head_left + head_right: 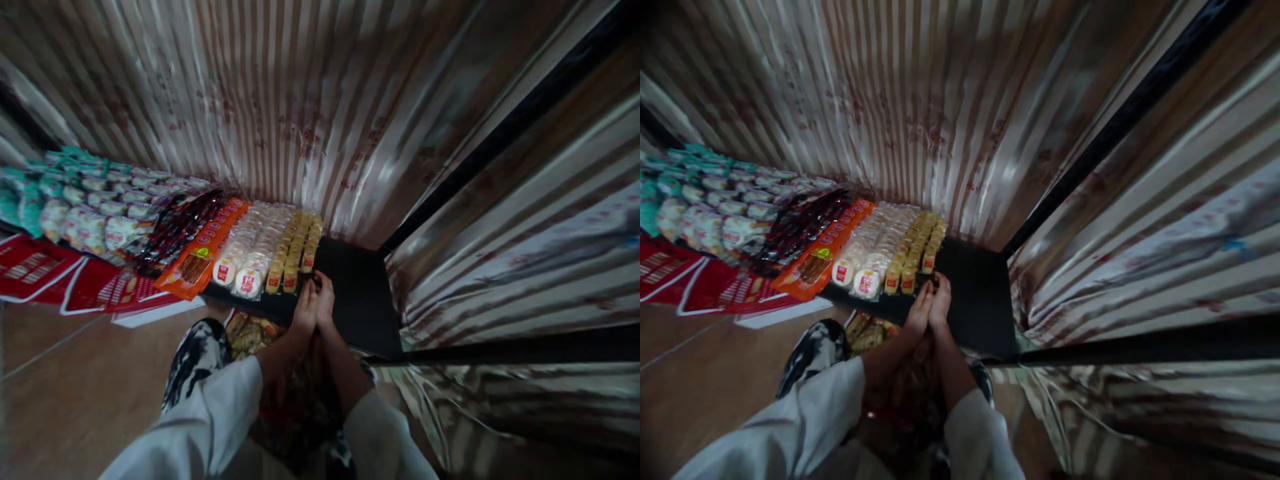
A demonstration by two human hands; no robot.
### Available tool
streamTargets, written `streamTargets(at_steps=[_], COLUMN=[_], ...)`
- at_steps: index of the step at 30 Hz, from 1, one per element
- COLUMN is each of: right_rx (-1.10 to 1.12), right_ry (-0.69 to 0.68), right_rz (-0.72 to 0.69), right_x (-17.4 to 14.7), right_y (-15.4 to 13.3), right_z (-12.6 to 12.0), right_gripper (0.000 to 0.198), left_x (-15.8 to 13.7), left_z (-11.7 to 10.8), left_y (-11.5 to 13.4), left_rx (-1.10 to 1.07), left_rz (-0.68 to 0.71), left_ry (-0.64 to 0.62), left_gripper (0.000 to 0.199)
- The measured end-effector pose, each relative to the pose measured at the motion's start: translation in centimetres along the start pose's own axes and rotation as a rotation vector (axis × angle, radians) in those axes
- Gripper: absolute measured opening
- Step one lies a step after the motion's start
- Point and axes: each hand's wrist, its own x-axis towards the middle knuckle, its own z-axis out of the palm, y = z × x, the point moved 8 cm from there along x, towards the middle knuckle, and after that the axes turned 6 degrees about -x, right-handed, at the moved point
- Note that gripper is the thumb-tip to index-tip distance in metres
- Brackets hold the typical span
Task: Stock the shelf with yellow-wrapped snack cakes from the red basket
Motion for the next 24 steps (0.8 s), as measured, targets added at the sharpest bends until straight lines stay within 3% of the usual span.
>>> streamTargets(at_steps=[3,11,15,19,21,24], right_rx=[0.036,0.1,0.043,-0.072,-0.104,-0.115], right_ry=[-0.027,-0.054,-0.196,-0.386,-0.466,-0.552], right_rz=[0.01,-0.077,-0.145,-0.126,-0.081,-0.005], right_x=[-2.6,-9.6,-13.3,-15.9,-16.6,-17.2], right_y=[-0.8,-3.0,-3.6,-2.4,-1.3,0.4], right_z=[-0.2,1.1,4.0,8.3,10.3,12.5], right_gripper=[0.038,0.033,0.032,0.032,0.033,0.033], left_x=[-3.1,-9.7,-11.8,-11.6,-10.9,-9.9], left_z=[-2.5,-7.8,-11.7,-16.0,-17.3,-17.4], left_y=[-0.2,3.0,1.0,-2.9,-4.1,-5.0], left_rx=[-0.023,0.068,0.183,0.528,0.72,0.954], left_rz=[0.0,0.113,0.087,-0.089,-0.112,-0.082], left_ry=[-0.006,0.042,0.088,0.144,0.11,-0.013], left_gripper=[0.044,0.038,0.037,0.033,0.034,0.038])
